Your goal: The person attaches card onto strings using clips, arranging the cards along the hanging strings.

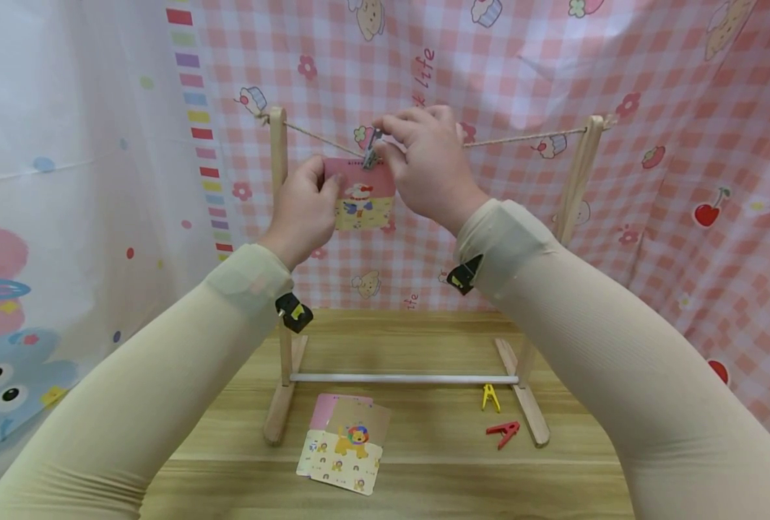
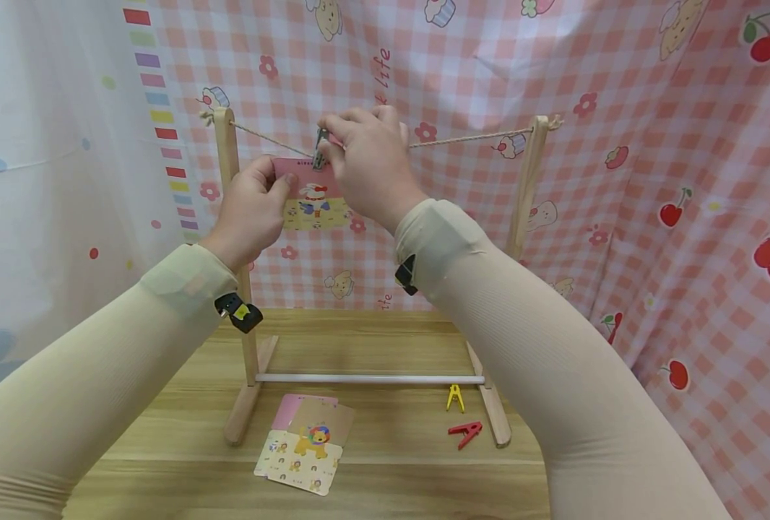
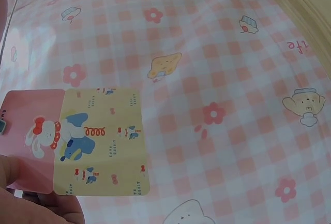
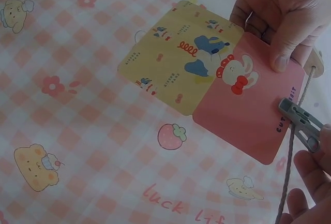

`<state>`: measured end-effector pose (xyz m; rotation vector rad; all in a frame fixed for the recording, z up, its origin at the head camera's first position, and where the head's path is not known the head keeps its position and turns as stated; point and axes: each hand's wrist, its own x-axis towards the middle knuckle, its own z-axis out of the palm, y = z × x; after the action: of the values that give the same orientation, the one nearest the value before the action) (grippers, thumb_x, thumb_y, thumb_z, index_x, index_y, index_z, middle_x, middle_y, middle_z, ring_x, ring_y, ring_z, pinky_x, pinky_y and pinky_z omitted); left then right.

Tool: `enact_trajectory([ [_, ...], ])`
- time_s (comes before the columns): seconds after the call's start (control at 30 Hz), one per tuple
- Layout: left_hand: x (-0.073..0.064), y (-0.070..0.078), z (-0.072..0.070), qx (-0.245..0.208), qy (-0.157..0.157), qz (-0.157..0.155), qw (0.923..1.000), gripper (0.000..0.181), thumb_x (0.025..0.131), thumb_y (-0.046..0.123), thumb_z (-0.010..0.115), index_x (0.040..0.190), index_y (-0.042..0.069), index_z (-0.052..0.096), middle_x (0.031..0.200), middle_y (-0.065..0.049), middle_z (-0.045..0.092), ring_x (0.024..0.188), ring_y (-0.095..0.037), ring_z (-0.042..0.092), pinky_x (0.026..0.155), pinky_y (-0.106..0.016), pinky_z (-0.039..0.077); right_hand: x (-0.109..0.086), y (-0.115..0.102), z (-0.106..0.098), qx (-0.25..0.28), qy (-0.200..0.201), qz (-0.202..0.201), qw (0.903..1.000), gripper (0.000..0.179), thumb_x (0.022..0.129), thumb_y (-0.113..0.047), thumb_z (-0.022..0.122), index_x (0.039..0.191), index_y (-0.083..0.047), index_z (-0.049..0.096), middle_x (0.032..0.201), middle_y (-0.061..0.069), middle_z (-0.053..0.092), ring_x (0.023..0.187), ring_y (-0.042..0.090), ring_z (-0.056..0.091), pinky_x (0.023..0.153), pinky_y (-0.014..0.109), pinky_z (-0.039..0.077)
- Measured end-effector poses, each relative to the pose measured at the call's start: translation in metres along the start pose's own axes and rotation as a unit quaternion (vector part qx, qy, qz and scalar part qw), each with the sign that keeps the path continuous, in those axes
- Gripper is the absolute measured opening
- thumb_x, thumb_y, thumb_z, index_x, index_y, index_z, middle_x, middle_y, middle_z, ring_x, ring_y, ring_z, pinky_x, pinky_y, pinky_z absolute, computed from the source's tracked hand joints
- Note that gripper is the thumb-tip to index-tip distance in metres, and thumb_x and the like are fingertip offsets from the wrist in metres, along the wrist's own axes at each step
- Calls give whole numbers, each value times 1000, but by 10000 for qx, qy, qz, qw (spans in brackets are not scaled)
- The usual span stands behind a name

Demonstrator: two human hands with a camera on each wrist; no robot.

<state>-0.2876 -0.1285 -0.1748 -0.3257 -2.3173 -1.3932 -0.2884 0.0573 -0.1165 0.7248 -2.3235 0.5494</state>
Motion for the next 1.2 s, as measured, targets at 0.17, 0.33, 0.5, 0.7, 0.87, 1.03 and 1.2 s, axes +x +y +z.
enact_trajectory([
  [0.17, -1, 0, 0, -32, -23, 38, 10000, 29, 114, 33, 42, 122, 9, 56, 126, -9, 66, 109, -22, 64, 87, -35, 53, 0, 0, 0, -12, -51, 39, 10000, 38, 110, -33, 56, 145, -20, 65, 148, -1, 63, 144, 28, 40, 122, 50, 27],
  [0.33, -1, 0, 0, -54, -52, 15, 10000, 29, 115, 33, 41, 122, 9, 56, 126, -8, 66, 111, -21, 65, 89, -35, 54, 0, 0, -1, -30, -96, 102, 9999, 40, 110, -34, 55, 148, -22, 62, 150, -2, 62, 145, 28, 39, 122, 50, 26],
  [0.5, -1, 1, -1, -53, -76, -30, 10000, 29, 114, 34, 41, 123, 10, 56, 125, -8, 65, 110, -21, 65, 90, -35, 55, 0, 1, 0, -57, -124, 145, 9998, 40, 111, -33, 53, 150, -24, 60, 152, -3, 60, 145, 27, 39, 122, 49, 26],
  [0.7, -2, 0, -1, -48, -76, -15, 10000, 28, 115, 33, 41, 123, 10, 56, 123, -7, 65, 110, -20, 66, 93, -36, 57, -1, 1, 2, -48, -121, 147, 9998, 41, 112, -31, 51, 151, -25, 59, 153, -2, 59, 146, 27, 39, 122, 50, 26],
  [0.87, -2, 0, 0, 22, -68, -36, 10000, 29, 115, 33, 41, 124, 10, 55, 123, -7, 65, 110, -20, 66, 94, -35, 57, -1, 2, 3, -45, -140, 164, 9998, 42, 112, -31, 51, 153, -26, 57, 154, -3, 58, 146, 27, 37, 122, 50, 24],
  [1.03, -1, 1, 1, -36, -55, 11, 10000, 26, 115, 31, 42, 121, 9, 55, 120, -8, 64, 108, -21, 65, 91, -34, 57, -2, 3, 3, -38, -136, 161, 9998, 42, 112, -31, 49, 154, -27, 56, 154, -3, 57, 146, 27, 37, 121, 50, 23],
  [1.2, -2, 1, 1, -21, -80, -11, 10000, 26, 115, 31, 41, 122, 10, 55, 120, -6, 63, 109, -19, 65, 94, -33, 57, -2, 2, 3, -29, -172, 213, 9996, 42, 113, -30, 47, 155, -28, 54, 154, -5, 57, 147, 25, 35, 122, 48, 22],
])
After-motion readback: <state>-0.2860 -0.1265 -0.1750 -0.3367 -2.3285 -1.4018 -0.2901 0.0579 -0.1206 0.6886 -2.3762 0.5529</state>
